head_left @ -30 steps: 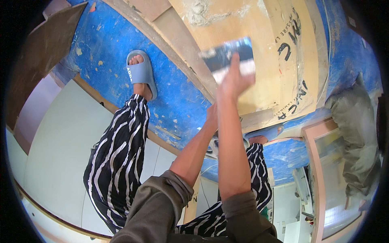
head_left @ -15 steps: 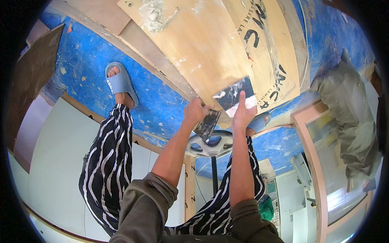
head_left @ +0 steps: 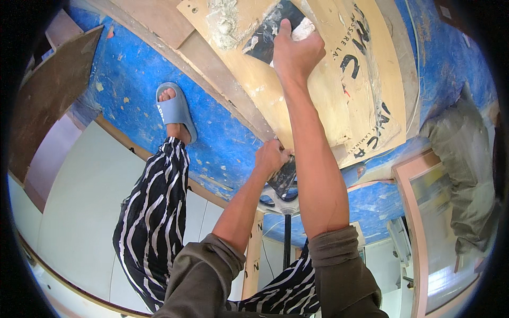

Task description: The person applies a white filler material to a wooden board using a spatula, smoothing the substance across the surface of the board, and then picks up newspaper from a pile of trash.

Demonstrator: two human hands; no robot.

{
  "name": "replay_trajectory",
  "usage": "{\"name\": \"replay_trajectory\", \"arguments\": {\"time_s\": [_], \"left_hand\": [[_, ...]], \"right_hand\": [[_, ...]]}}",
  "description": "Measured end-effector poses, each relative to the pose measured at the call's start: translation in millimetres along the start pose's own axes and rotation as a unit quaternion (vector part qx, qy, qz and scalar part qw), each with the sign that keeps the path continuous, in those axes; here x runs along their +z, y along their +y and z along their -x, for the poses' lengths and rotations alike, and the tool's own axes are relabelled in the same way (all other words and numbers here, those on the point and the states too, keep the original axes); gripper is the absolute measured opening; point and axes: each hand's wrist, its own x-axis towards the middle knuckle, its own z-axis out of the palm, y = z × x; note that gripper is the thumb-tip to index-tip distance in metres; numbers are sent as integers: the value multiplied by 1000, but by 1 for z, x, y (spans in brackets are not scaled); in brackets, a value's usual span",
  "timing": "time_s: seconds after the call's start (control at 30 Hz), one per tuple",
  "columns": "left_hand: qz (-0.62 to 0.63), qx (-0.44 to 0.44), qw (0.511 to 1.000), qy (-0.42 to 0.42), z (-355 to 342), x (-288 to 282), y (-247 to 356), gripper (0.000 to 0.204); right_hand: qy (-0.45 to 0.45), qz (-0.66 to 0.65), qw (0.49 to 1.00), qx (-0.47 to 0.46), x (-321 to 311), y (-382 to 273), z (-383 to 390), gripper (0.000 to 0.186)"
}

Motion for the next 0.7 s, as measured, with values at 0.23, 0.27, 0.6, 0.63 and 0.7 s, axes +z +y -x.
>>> {"name": "replay_trajectory", "arguments": {"time_s": [0.23,0.27,0.6,0.63,0.7], "left_hand": [[55,-13,998,-15,0,4,-5,39],[48,-21,998,-24,-1,5,-4,39],[57,-28,998,-9,-3,0,-2,37],[60,-20,998,-6,1,0,0,37],[67,-13,998,4,4,1,-1,37]], "right_hand": [[-10,-113,990,88,-73,56,-3,28],[14,-88,995,50,-71,63,-5,27],[1,-32,995,94,-16,13,-36,21],[7,-21,995,102,-16,8,-37,20],[21,-39,995,91,-9,4,-38,20]]}}
